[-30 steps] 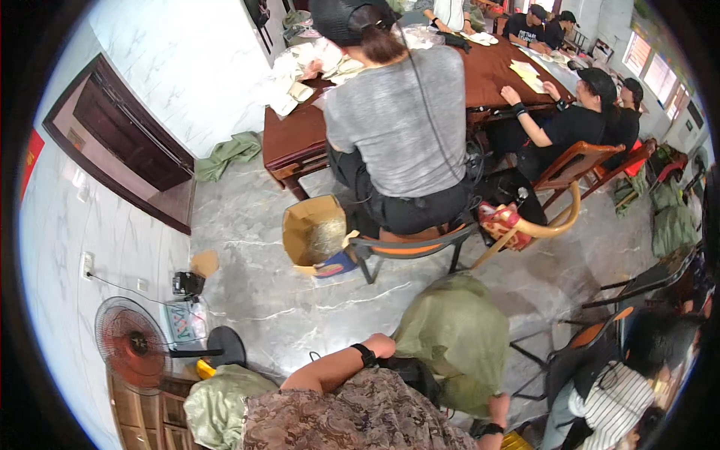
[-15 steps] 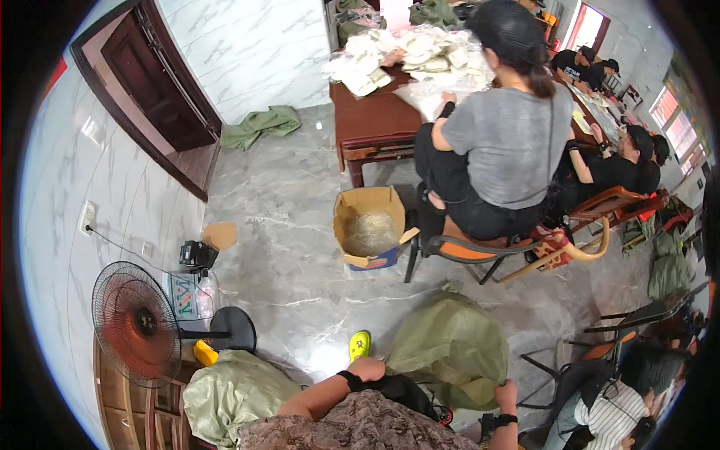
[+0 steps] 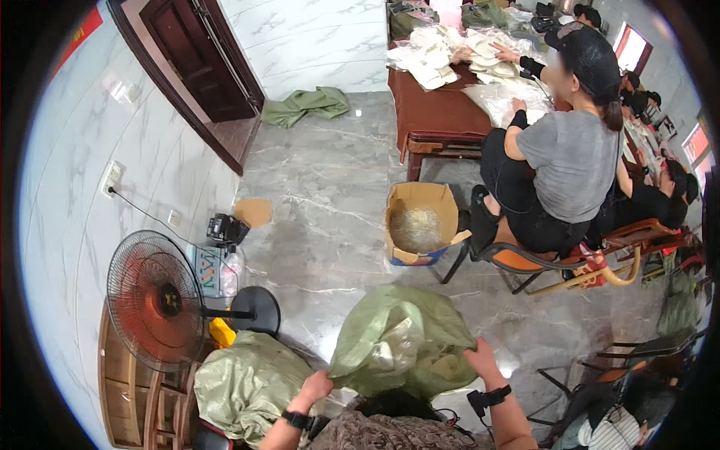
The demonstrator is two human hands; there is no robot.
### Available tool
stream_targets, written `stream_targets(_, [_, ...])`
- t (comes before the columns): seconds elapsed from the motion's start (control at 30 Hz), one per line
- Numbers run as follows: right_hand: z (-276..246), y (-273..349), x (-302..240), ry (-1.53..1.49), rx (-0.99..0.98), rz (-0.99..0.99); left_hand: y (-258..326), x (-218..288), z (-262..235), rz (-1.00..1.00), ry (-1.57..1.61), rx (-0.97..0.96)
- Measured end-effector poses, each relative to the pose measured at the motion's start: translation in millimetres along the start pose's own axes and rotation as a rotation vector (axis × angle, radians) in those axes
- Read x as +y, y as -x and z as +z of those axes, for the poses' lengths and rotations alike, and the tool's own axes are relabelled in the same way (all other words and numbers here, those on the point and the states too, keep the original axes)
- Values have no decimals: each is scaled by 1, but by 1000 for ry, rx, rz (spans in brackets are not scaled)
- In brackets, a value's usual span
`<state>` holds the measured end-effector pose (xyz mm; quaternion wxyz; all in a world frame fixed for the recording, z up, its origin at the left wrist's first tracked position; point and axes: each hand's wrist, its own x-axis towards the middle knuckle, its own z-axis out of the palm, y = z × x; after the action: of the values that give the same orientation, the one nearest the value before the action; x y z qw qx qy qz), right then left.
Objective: Packing finished slippers into individual plastic bags and then into a larger sack.
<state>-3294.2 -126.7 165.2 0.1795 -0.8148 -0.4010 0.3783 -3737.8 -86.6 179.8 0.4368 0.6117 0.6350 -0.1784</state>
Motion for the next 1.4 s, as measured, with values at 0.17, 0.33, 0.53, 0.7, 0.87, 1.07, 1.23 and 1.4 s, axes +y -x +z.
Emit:
stream_targets(0.17, [52, -27, -60, -196, -168, -57, 39, -69, 1, -238, 793, 196])
stream_targets(0.33, [88, -54, -156, -138, -221, -136, 96, -27, -94, -489, 844, 532])
stream_targets(0.53, [97, -86, -251, -233, -368, -103, 53, -66, -130, -432, 953, 567])
stream_targets(0.7, [118, -153, -294, -192, -397, -218, 15, -115, -147, -362, 1018, 565])
stream_targets(0.87, [125, -235, -328, -237, -461, -240, -41, -132, -190, -244, 1411, 623])
stream_targets(1.07, [111, -339, -372, -227, -513, -252, -73, -8, -329, -169, 1326, 683])
stream_targets(1.23, [75, -388, -422, -202, -398, -262, -104, 94, -445, -297, 939, 621])
stream_targets(1.4, [42, -438, -436, -362, -181, -105, -229, 93, -520, 51, 846, 607])
